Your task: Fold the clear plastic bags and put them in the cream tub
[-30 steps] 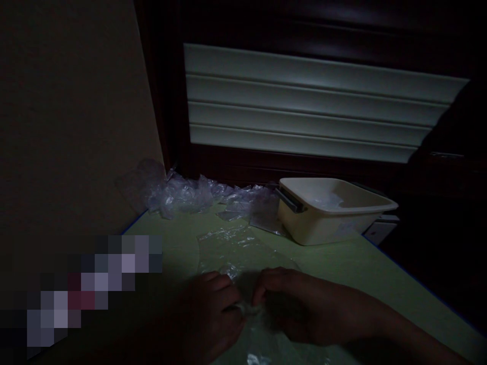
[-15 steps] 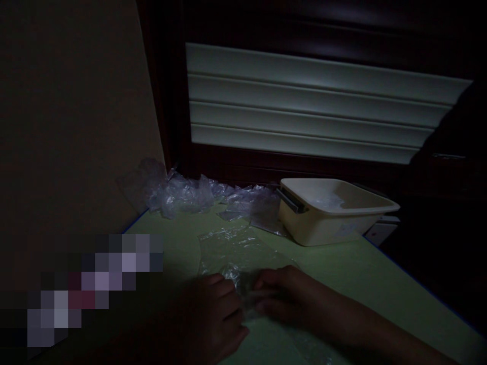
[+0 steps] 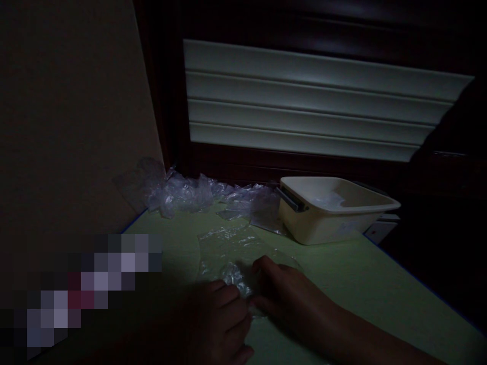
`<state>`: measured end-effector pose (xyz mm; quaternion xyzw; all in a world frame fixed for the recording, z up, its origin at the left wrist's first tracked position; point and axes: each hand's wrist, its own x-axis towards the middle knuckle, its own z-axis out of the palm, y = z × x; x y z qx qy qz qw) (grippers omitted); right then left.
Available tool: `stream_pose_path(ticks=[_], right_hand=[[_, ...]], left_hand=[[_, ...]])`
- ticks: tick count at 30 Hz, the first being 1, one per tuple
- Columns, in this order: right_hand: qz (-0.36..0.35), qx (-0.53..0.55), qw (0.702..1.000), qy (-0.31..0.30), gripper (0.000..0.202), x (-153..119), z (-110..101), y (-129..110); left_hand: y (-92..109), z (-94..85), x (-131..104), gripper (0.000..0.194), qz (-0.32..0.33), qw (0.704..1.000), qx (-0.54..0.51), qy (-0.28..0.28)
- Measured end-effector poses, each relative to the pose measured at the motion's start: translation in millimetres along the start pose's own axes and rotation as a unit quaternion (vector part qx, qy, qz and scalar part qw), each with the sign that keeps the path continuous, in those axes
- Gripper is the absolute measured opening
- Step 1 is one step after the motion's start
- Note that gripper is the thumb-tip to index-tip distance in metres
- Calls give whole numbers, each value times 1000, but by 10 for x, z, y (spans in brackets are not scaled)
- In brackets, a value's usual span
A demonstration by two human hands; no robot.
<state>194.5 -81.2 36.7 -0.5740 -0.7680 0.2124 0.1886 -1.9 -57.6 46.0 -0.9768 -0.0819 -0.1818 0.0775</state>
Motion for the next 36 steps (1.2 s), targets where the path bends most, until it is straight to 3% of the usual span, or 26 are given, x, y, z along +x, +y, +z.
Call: stream_pose_path(ticks=[8,14,18,24,30,36], right_hand=[[-30,-41,999,10,12,19,-33,4],[-153,-94,982,59,16,21,-28,-29],[-201,-88,975,25,12,5,-4,-31],[-199,-129,971,-1,15,-23,-57,-51],[-200,-98,973,-55,18,-60,-214,-144],[-185,-90,978,-32,15,-62,-275,-156]], left_hand=[[3,45,-21,17,-9,1000,-9,-17],[43,-11,1,22,-17,999,3,-38],[63,3,-2,24,-43,998,-20,-36],[32,11,-35,24,-57,998,6,-21],[69,20,-41,21,-54,997,63,-2],[138,104,-71,23,-63,996,60,13]])
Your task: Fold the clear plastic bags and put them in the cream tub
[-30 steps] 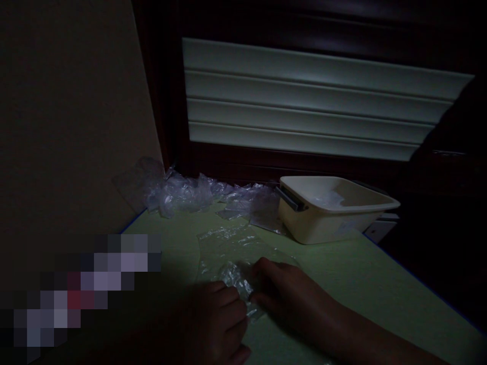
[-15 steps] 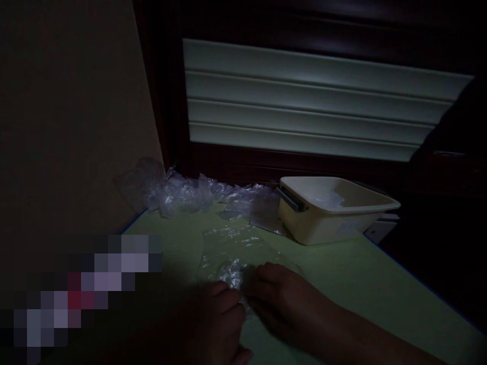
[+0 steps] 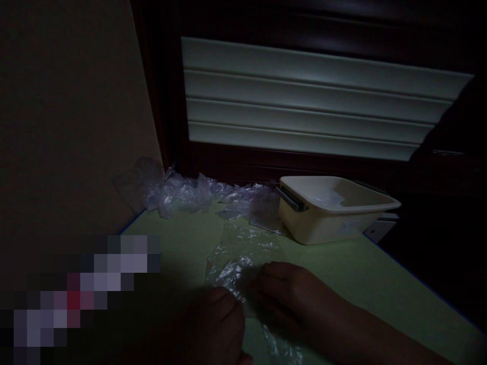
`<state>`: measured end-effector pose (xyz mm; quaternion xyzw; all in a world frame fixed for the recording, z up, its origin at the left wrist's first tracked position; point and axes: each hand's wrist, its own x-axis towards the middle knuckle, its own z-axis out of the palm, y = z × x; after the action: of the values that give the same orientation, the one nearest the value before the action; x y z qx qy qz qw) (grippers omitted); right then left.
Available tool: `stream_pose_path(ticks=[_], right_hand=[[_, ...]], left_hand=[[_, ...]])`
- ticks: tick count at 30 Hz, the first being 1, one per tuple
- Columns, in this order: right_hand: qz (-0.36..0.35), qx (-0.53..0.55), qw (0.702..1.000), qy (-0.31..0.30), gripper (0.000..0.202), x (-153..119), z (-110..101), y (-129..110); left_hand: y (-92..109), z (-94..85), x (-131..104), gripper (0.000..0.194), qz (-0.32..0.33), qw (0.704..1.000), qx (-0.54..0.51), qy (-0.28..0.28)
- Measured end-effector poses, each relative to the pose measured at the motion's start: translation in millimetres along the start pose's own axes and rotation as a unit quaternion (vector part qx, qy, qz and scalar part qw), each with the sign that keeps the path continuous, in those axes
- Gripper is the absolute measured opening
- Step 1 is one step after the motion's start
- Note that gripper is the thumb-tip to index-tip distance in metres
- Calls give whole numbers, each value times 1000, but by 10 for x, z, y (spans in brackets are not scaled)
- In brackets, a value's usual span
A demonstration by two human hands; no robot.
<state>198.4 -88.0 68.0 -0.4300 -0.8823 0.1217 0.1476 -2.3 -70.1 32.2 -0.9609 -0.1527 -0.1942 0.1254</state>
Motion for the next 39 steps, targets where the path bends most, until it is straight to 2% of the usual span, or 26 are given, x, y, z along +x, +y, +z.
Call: stream_pose_path(ticks=[5,8,13,18,22,26,30,34,39], right_hand=[[-74,-7,997,-1,25,5,84,8],[-89,-41,995,-9,24,11,158,37],[-58,-81,995,-4,25,29,154,167],[-19,-76,997,6,26,45,97,268],[-17,-84,996,8,27,38,118,251],[-25,-89,996,18,28,30,141,214],[-39,-77,996,32,22,42,108,190],[-49,-75,996,5,20,53,92,186],[-11,-98,995,-7,21,54,36,212]], left_hand=[[4,13,-3,26,-46,996,-48,-63],[9,7,-5,26,-57,995,-49,-73],[7,22,-29,21,-17,998,-21,-59],[-13,28,-25,18,4,999,-12,-48],[-54,-17,32,18,29,998,-21,-58],[-81,-32,66,21,23,997,-36,-62],[-71,-11,62,21,27,997,-39,-68],[-65,-11,55,24,22,997,-48,-63],[-73,-14,47,21,37,997,-38,-58]])
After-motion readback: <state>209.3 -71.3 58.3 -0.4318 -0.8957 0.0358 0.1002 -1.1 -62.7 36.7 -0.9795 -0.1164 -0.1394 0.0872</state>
